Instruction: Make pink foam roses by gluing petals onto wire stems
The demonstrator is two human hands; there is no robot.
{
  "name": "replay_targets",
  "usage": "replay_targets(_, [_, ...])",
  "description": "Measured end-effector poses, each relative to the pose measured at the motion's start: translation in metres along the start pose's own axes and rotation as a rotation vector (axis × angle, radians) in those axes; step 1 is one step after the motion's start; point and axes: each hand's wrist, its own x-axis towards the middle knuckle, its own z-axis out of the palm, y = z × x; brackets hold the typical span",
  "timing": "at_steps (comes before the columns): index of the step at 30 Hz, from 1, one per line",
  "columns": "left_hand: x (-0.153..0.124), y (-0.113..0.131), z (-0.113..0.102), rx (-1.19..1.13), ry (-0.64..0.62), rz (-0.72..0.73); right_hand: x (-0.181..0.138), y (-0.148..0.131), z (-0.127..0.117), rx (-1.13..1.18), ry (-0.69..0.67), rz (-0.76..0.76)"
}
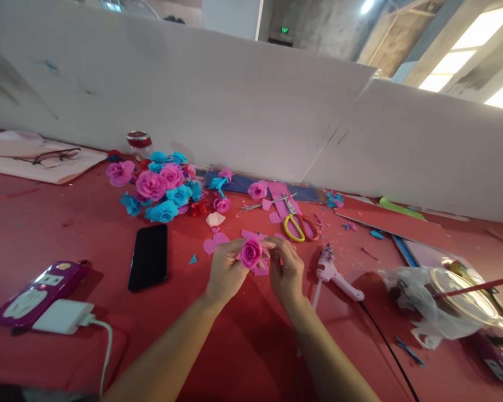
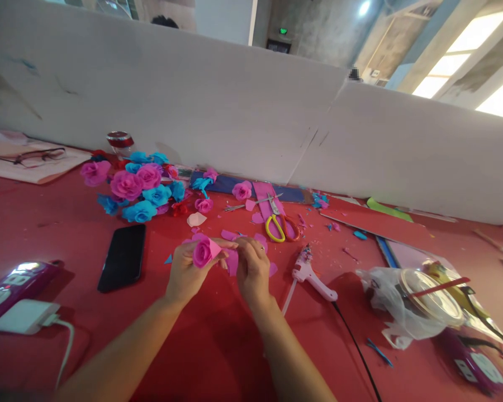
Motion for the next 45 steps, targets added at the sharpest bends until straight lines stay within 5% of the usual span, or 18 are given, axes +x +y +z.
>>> replay_targets(21, [0.003, 0.003, 0.005, -0.04, 0.051, -0.065, 0.002, -0.003, 0.003, -0.031, 0.072, -0.023])
replay_targets(34, [0.008, -0.007, 0.01, -0.253, 0.185, -0.288, -0.001, 0.005, 0.003, -0.07, 0.036, 0.035])
replay_targets(40, [0.009, -0.014, 0.009, -0.251, 0.277, -0.272, -0.003, 0.007, 0.003, -0.099, -0.027, 0.05])
replay_targets(45, [0.009, -0.018, 0.006, -0.214, 0.232, -0.272, -0.002, 0.006, 0.002, -0.11, -0.044, 0.065])
